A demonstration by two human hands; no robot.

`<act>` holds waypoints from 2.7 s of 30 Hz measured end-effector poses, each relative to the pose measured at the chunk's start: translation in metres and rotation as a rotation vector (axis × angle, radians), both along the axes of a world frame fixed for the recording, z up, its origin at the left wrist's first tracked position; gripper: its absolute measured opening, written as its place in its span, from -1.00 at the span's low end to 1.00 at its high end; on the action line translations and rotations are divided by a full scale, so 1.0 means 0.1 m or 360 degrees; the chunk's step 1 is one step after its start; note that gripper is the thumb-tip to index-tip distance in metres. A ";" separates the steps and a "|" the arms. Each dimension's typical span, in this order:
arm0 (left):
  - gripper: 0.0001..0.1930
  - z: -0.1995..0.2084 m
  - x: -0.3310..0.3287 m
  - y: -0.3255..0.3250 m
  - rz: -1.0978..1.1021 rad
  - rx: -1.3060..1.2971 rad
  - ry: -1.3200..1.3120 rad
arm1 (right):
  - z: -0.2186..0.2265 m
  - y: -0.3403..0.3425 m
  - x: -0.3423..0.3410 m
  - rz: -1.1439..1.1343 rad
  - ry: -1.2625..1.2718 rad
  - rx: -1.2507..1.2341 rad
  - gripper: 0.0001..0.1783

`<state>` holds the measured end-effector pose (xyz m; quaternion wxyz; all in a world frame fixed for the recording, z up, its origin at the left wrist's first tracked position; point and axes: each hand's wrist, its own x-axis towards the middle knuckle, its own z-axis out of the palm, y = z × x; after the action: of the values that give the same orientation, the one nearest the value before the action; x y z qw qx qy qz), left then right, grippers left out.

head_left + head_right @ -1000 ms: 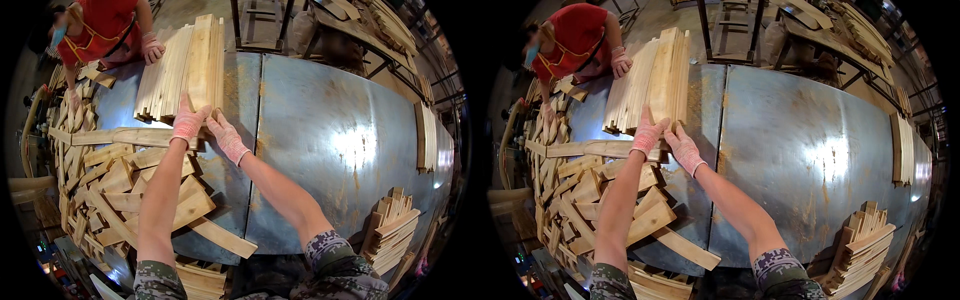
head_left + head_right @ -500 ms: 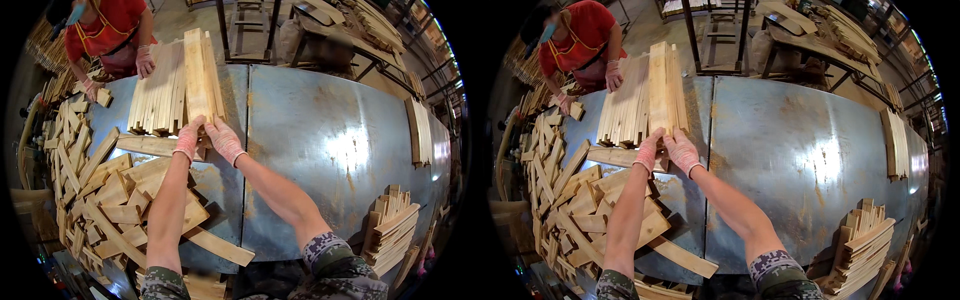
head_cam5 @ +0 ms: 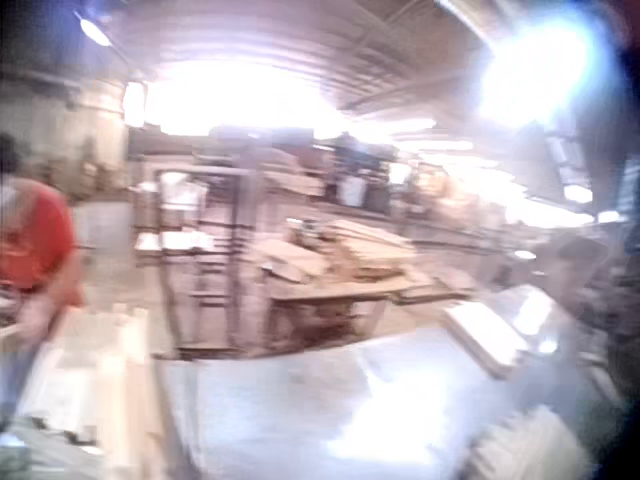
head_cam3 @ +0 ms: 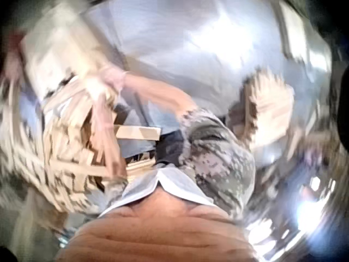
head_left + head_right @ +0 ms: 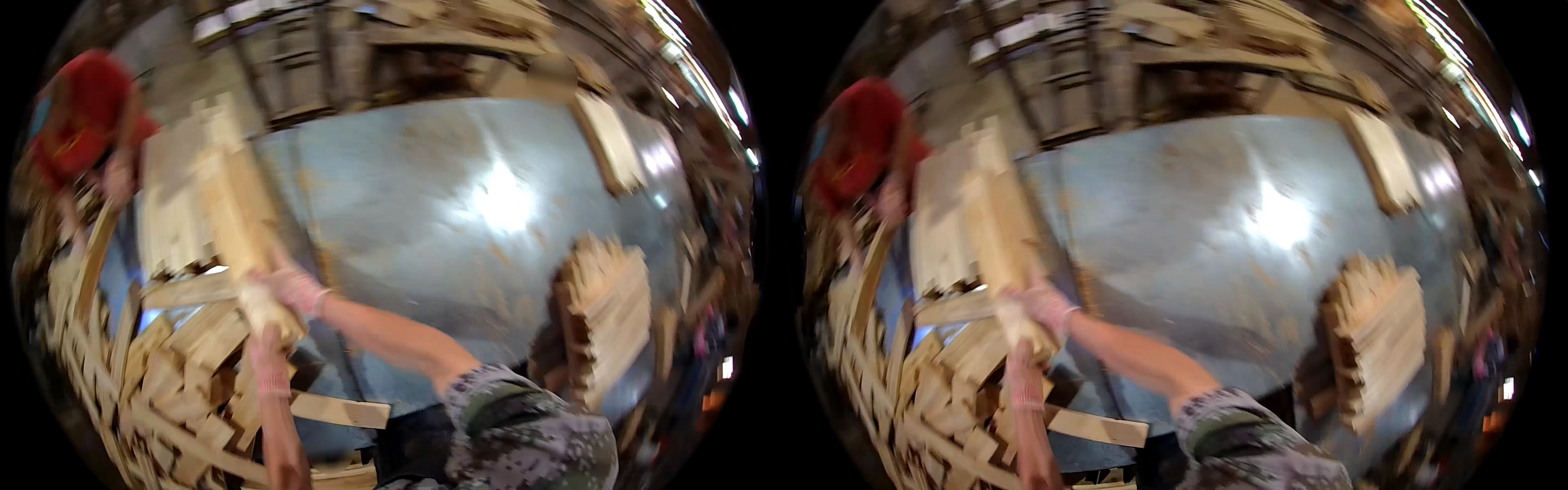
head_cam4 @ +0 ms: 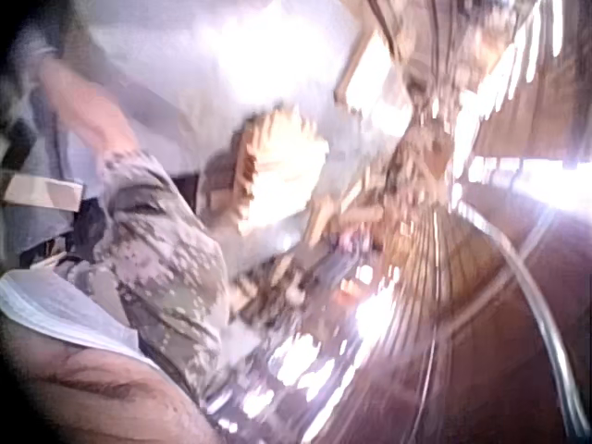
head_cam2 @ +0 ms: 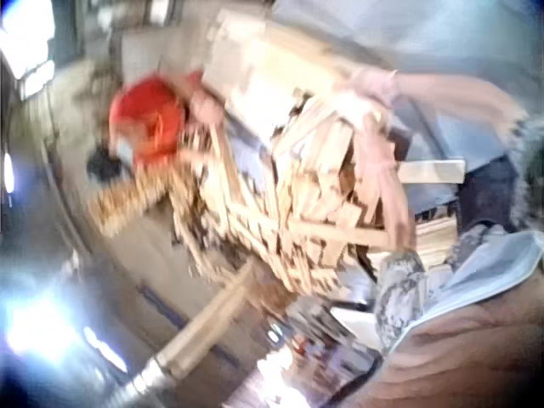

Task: The person repeatedly picks up stacks of light-colored wooden planks from a metal workbench and places them onto a conveyor belt. The worker aligns the planks and moves them in batches, while other workers are visible in the background performing similar tasks.

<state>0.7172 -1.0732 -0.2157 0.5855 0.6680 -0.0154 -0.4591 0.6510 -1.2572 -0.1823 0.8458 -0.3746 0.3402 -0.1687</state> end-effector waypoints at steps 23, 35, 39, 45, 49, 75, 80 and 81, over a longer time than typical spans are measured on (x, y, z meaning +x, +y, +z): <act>-0.29 0.81 -3.94 -1.37 -0.0957 -0.0436 0.0644 | 0.97 1.04 -4.80 -0.0902 0.1321 -0.0975 0.25; -0.31 0.91 -7.31 -1.40 -0.1733 -0.0319 0.0902 | 1.39 1.40 -8.55 -0.1316 0.1604 -0.1527 0.15; -0.17 0.19 -7.63 -1.76 -0.2226 -0.0673 -0.0962 | 1.75 1.36 -9.73 -0.1117 0.1768 -0.1098 0.21; 0.03 0.32 -8.22 -2.62 -0.2598 -0.0173 -0.1702 | 1.65 1.10 -10.84 -0.0842 0.2450 -0.1128 0.28; -0.28 0.33 -8.59 -2.67 -0.2939 -0.0118 -0.0869 | 1.66 1.06 -11.14 -0.0696 0.2588 -0.1106 0.26; -0.35 -0.06 -8.53 -2.60 -0.2758 -0.0440 -0.1119 | 0.98 0.09 -11.45 -0.0370 0.2789 -0.0867 0.17; -0.26 0.36 -8.59 -2.52 -0.2770 -0.0336 -0.1220 | 0.87 0.18 -11.51 -0.0392 0.2780 -0.0986 0.23; -0.25 0.26 -8.57 -2.57 -0.2784 -0.0352 -0.1237 | 0.92 0.11 -11.52 -0.0379 0.2804 -0.1006 0.24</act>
<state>-0.1394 -1.3301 -0.1895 0.0497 0.4666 -0.7439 -0.4758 -0.5008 -1.2458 -0.0906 0.1205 -0.5421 0.8316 0.0054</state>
